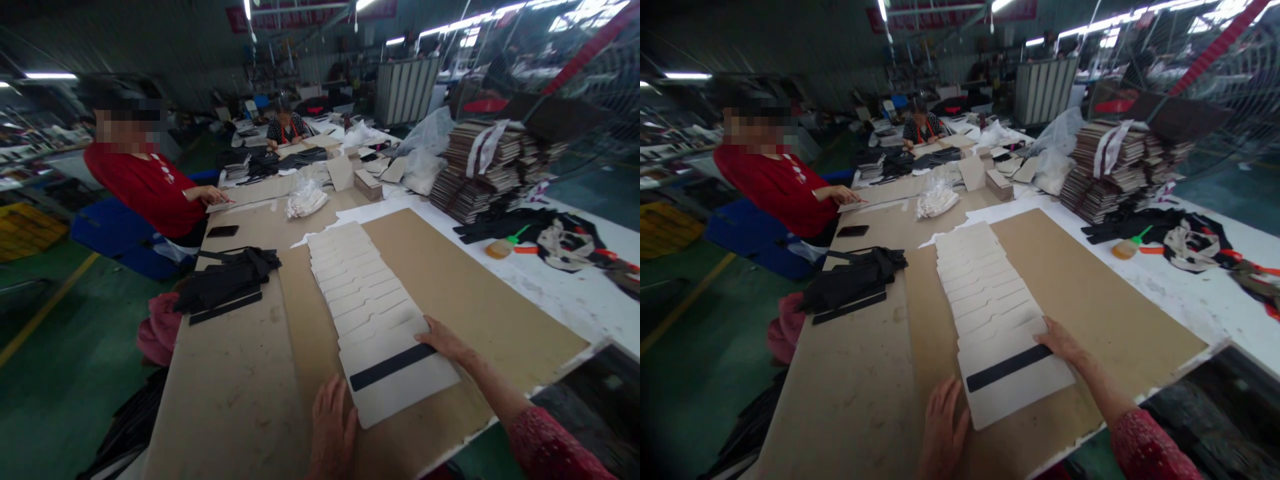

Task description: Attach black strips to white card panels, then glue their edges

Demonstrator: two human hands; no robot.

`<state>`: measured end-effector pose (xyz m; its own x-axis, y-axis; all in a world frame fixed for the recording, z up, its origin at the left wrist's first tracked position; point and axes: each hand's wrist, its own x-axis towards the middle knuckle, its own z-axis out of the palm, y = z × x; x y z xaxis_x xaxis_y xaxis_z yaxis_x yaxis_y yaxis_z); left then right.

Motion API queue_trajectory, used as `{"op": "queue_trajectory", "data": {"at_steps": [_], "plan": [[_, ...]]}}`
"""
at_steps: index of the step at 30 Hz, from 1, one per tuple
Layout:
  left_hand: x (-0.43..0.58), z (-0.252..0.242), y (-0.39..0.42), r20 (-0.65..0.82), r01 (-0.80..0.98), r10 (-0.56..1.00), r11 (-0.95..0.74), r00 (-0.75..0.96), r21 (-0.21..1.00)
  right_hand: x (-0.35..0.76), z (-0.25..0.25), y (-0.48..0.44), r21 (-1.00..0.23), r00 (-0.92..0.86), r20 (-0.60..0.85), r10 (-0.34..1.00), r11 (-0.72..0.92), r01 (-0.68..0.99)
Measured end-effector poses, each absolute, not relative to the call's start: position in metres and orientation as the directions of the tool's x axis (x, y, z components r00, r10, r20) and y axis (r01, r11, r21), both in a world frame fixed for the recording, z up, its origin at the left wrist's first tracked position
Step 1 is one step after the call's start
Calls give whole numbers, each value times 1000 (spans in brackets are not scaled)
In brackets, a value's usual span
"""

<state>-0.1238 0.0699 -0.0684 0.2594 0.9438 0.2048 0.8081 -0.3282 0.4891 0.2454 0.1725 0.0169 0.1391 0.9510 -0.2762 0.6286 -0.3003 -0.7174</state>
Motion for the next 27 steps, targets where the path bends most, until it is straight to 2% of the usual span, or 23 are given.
{"op": "queue_trajectory", "data": {"at_steps": [3, 10, 13, 19, 23, 27], "plan": [[-90, -60, 82, 180, 810, 935, -356, 307, 466, 256, 1, 179, -666, 92, -281, 955, -263, 698], [-60, -57, 84, 176, 859, 940, -338, 292, 383, 260, -27, 173, -568, 63, -224, 973, -183, 802], [-66, -61, 80, 196, 867, 922, -381, 333, 322, 259, -34, 164, -551, 60, -148, 987, -132, 824], [-69, -63, 77, 183, 930, 963, -242, 197, 275, 269, -42, 164, -547, 42, 61, 997, -2, 837], [-67, -68, 80, 172, 940, 957, -266, 232, 216, 262, -53, 159, -525, 15, 158, 987, 71, 848], [-65, -73, 83, 151, 948, 967, -235, 206, 213, 250, -65, 145, -410, -33, 289, 957, 155, 899]]}}
